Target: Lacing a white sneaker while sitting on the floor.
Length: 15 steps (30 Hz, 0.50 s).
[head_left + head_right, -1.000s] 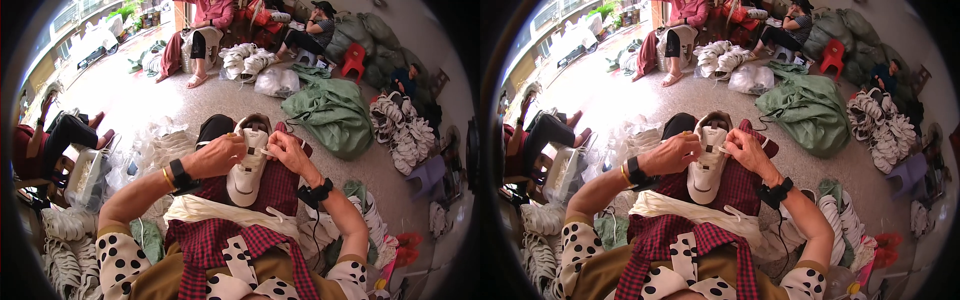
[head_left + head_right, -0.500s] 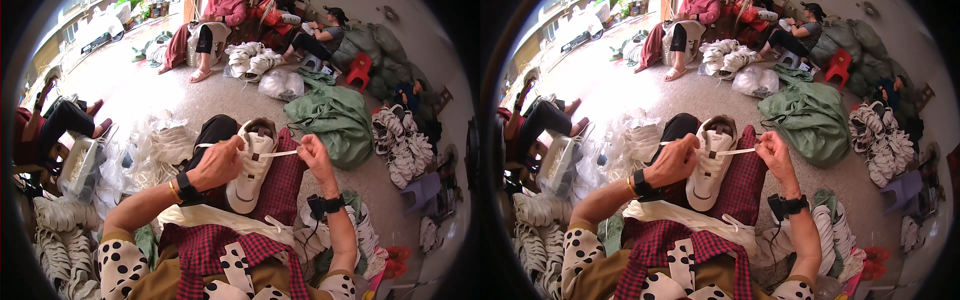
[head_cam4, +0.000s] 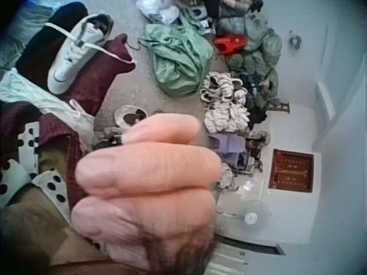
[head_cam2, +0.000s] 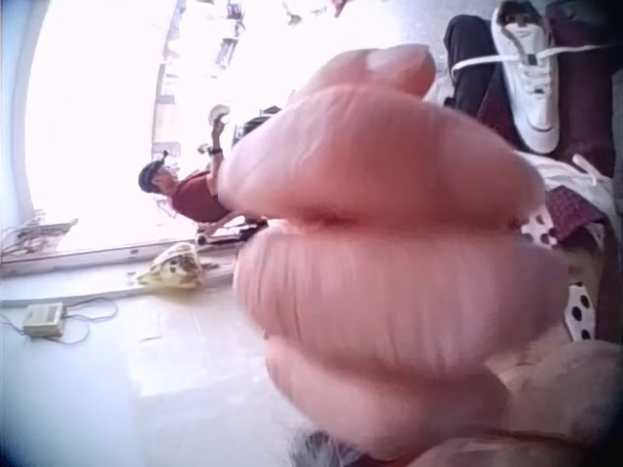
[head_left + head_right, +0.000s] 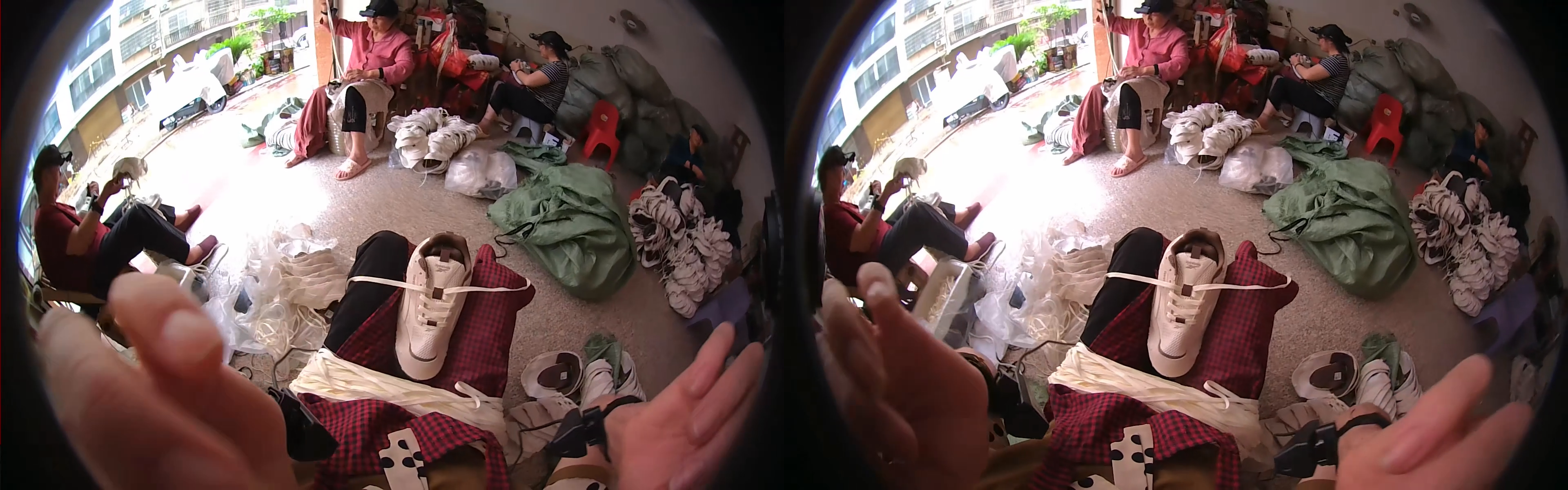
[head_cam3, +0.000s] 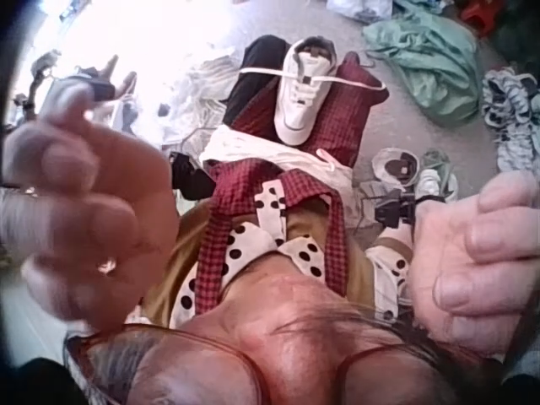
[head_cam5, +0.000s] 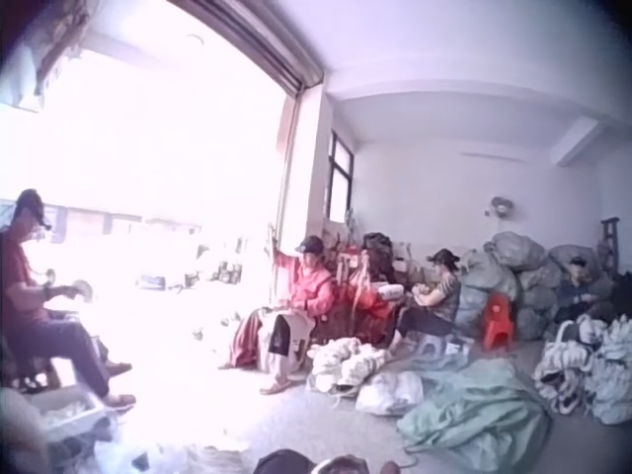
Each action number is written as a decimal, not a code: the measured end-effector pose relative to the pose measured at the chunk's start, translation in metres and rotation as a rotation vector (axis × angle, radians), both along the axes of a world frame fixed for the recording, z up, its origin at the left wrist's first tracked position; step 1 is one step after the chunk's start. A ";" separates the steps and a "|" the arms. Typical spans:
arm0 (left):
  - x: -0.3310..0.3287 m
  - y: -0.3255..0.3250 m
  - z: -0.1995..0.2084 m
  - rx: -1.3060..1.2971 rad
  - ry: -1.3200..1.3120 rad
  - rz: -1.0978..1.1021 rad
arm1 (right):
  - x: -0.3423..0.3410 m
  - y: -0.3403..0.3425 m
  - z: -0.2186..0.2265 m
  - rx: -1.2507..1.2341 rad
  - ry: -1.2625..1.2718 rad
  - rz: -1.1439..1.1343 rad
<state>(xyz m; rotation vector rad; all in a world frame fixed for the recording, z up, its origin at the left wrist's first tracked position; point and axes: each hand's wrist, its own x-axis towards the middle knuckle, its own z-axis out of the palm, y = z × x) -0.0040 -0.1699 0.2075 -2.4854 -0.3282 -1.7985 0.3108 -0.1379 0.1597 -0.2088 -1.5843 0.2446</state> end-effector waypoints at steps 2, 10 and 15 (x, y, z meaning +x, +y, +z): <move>0.001 -0.004 0.004 0.016 0.021 0.014 | 0.001 0.005 0.001 -0.026 -0.002 0.002; 0.002 -0.021 0.005 0.084 0.037 0.088 | -0.010 0.021 0.003 -0.127 -0.076 0.026; 0.017 -0.037 -0.001 0.118 0.050 0.086 | -0.013 0.015 0.007 -0.204 -0.111 -0.005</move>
